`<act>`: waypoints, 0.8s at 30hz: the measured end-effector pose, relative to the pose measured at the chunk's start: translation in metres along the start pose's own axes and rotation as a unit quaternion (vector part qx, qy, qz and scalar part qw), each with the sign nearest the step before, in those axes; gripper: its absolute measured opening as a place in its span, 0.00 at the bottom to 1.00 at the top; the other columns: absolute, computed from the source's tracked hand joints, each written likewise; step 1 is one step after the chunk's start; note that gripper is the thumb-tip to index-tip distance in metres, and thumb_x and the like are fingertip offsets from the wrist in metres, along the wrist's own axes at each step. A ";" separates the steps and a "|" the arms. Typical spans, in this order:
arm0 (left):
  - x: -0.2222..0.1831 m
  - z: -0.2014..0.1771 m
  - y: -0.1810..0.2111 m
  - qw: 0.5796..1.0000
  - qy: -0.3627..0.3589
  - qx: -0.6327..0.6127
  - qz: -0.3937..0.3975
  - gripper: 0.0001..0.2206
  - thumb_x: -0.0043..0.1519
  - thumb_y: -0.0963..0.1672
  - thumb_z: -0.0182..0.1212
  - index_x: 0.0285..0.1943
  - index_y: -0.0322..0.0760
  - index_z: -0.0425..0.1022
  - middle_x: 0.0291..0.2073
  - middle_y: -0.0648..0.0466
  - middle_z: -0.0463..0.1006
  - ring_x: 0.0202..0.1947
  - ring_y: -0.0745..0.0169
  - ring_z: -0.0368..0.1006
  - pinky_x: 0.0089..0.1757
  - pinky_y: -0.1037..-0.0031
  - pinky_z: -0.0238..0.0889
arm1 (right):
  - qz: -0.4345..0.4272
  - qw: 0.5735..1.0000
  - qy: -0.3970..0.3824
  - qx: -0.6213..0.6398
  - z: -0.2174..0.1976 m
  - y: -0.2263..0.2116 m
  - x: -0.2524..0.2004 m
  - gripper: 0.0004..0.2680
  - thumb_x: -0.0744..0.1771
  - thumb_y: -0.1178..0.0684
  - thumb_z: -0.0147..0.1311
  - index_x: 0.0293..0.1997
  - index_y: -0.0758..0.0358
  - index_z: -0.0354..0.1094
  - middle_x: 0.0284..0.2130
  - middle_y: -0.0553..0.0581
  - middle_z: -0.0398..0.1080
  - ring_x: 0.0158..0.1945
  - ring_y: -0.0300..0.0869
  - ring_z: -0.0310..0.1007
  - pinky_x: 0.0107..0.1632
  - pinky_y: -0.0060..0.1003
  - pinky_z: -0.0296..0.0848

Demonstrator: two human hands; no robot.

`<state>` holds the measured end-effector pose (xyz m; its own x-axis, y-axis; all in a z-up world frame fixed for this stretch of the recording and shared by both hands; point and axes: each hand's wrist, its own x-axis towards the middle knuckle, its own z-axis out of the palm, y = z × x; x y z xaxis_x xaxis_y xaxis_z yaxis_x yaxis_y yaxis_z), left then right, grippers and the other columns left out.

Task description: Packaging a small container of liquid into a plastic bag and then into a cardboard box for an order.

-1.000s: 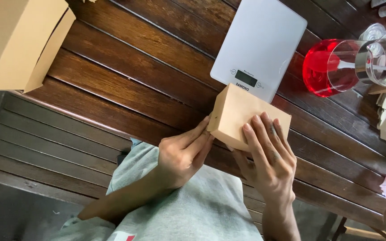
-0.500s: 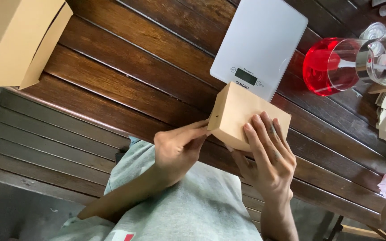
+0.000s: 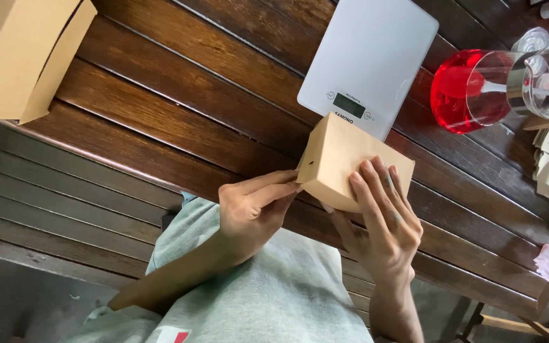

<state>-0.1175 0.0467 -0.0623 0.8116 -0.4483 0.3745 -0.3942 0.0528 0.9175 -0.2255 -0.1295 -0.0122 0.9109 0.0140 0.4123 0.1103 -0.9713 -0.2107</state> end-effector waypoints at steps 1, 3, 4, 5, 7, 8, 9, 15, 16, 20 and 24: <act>0.000 -0.001 0.000 1.000 -0.006 -0.007 0.006 0.08 0.59 0.33 0.71 0.44 0.28 0.81 0.46 0.44 0.83 0.45 0.55 0.84 0.48 0.75 0.81 | 0.011 1.000 0.009 0.009 0.000 -0.001 0.000 0.17 0.67 0.55 0.68 0.58 0.75 0.68 0.57 0.76 0.70 0.62 0.67 0.73 0.68 0.60 0.73; 0.001 -0.001 0.000 1.000 -0.002 -0.003 0.012 0.07 0.58 0.33 0.71 0.43 0.28 0.81 0.45 0.44 0.83 0.44 0.54 0.84 0.47 0.75 0.81 | 0.006 1.000 0.007 0.007 0.000 -0.001 0.000 0.17 0.67 0.54 0.67 0.59 0.75 0.67 0.57 0.76 0.70 0.62 0.68 0.73 0.68 0.61 0.73; 0.001 0.000 0.000 1.000 0.001 -0.001 0.018 0.07 0.58 0.33 0.71 0.43 0.27 0.81 0.44 0.43 0.83 0.44 0.54 0.84 0.46 0.75 0.81 | 0.003 1.000 0.004 0.003 0.000 -0.001 0.000 0.18 0.68 0.53 0.66 0.59 0.75 0.67 0.57 0.76 0.71 0.62 0.68 0.73 0.67 0.62 0.73; 0.000 0.000 -0.001 1.000 0.001 -0.001 0.018 0.07 0.58 0.33 0.71 0.43 0.27 0.81 0.44 0.43 0.83 0.44 0.54 0.84 0.46 0.75 0.81 | 0.002 1.000 0.004 0.003 0.000 0.000 0.000 0.18 0.68 0.53 0.66 0.59 0.75 0.67 0.57 0.76 0.71 0.62 0.68 0.73 0.67 0.62 0.73; -0.001 0.000 -0.003 1.000 -0.003 0.011 0.021 0.07 0.59 0.33 0.71 0.43 0.28 0.82 0.44 0.44 0.84 0.44 0.54 0.84 0.47 0.74 0.81 | 0.000 1.000 -0.002 0.004 0.000 0.001 -0.001 0.19 0.67 0.55 0.69 0.60 0.74 0.67 0.58 0.76 0.70 0.63 0.68 0.72 0.68 0.62 0.72; -0.001 0.001 -0.003 1.000 -0.002 0.010 0.020 0.07 0.59 0.33 0.71 0.43 0.28 0.82 0.44 0.44 0.84 0.44 0.54 0.84 0.47 0.74 0.81 | 0.000 1.000 -0.003 0.003 -0.001 0.001 -0.003 0.19 0.67 0.55 0.69 0.60 0.74 0.67 0.58 0.76 0.70 0.63 0.68 0.72 0.68 0.62 0.72; -0.001 0.001 -0.003 1.000 0.000 0.012 0.025 0.06 0.59 0.34 0.71 0.42 0.28 0.82 0.44 0.44 0.84 0.43 0.54 0.84 0.47 0.74 0.81 | 0.014 1.000 -0.005 0.006 -0.001 0.001 -0.004 0.19 0.66 0.56 0.70 0.60 0.75 0.67 0.58 0.76 0.70 0.63 0.67 0.72 0.69 0.61 0.72; -0.005 0.000 -0.005 0.999 -0.004 0.014 0.040 0.08 0.59 0.34 0.71 0.45 0.29 0.81 0.45 0.45 0.84 0.44 0.53 0.84 0.47 0.72 0.82 | 0.032 0.999 0.000 0.015 -0.001 -0.002 -0.002 0.19 0.66 0.55 0.68 0.59 0.77 0.67 0.58 0.76 0.70 0.63 0.68 0.73 0.69 0.62 0.72; -0.005 0.001 -0.007 0.999 -0.004 0.015 0.040 0.08 0.59 0.34 0.71 0.45 0.30 0.81 0.45 0.46 0.84 0.45 0.53 0.84 0.48 0.72 0.81 | 0.029 1.000 -0.002 0.008 -0.001 -0.001 -0.002 0.19 0.66 0.55 0.69 0.59 0.77 0.67 0.57 0.76 0.71 0.63 0.68 0.73 0.69 0.62 0.72; -0.007 0.003 -0.009 0.999 0.006 0.020 0.045 0.08 0.60 0.34 0.71 0.46 0.31 0.81 0.45 0.46 0.84 0.45 0.54 0.84 0.47 0.72 0.82 | 0.011 1.000 -0.017 0.011 -0.003 0.000 -0.001 0.18 0.68 0.55 0.66 0.60 0.77 0.66 0.58 0.76 0.70 0.63 0.69 0.72 0.69 0.63 0.71; -0.004 0.002 -0.005 0.999 0.010 0.029 0.042 0.06 0.60 0.35 0.70 0.44 0.30 0.82 0.45 0.45 0.84 0.43 0.56 0.85 0.44 0.75 0.81 | 0.009 1.000 -0.020 0.005 -0.003 0.000 -0.001 0.17 0.67 0.57 0.66 0.60 0.77 0.67 0.58 0.76 0.70 0.64 0.70 0.72 0.70 0.63 0.70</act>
<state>-0.1195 0.0462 -0.0688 0.7832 -0.4267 0.4522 -0.4844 0.0372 0.8740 -0.2278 -0.1308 -0.0098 0.9277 0.0071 0.3731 0.0983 -0.9692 -0.2260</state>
